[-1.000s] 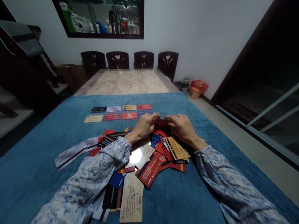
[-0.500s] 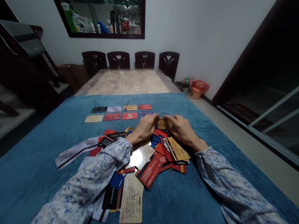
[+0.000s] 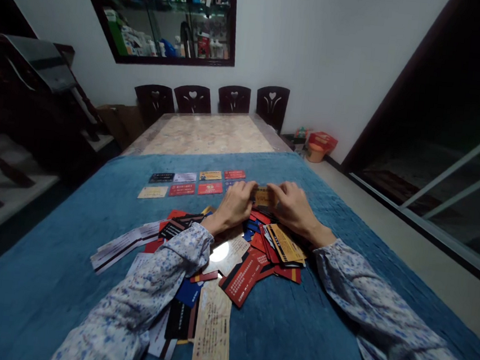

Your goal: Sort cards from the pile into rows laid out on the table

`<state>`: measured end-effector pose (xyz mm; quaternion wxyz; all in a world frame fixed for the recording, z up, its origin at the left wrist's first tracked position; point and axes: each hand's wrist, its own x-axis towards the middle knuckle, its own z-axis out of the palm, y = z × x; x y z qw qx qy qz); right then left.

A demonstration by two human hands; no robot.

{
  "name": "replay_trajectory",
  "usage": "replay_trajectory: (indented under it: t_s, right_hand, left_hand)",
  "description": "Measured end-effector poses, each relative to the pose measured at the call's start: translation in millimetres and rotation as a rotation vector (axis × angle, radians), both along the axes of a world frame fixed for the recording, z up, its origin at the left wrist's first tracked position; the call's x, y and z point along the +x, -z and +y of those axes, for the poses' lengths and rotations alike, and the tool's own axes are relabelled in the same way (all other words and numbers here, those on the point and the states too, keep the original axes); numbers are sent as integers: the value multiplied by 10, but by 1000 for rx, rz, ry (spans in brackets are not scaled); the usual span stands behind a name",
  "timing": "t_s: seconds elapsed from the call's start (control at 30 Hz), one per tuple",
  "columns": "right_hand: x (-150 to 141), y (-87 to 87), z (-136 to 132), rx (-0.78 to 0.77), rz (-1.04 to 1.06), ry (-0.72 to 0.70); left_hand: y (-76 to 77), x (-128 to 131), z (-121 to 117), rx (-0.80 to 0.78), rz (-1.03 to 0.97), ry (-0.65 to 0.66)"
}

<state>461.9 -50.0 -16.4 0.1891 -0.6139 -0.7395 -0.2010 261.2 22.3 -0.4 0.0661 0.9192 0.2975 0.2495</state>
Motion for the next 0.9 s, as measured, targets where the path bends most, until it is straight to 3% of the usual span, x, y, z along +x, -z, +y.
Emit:
replay_trajectory:
  t_s: [0.2,0.4,0.7,0.9]
  right_hand:
    - [-18,-32,16,63,-52,-8]
    - [-72,-131,105,61,-70,-53]
    - [-246,-436,481,-103,-129,-184]
    - [-478,-556,813,-206,-124,-188]
  left_hand:
    - [-107,-38,-70,64,97,-43]
    - [-179,-164,9,123,128,-87]
    - [-426,-519,296,145,178,-115]
    - [-446,-716,618,116,213,-160]
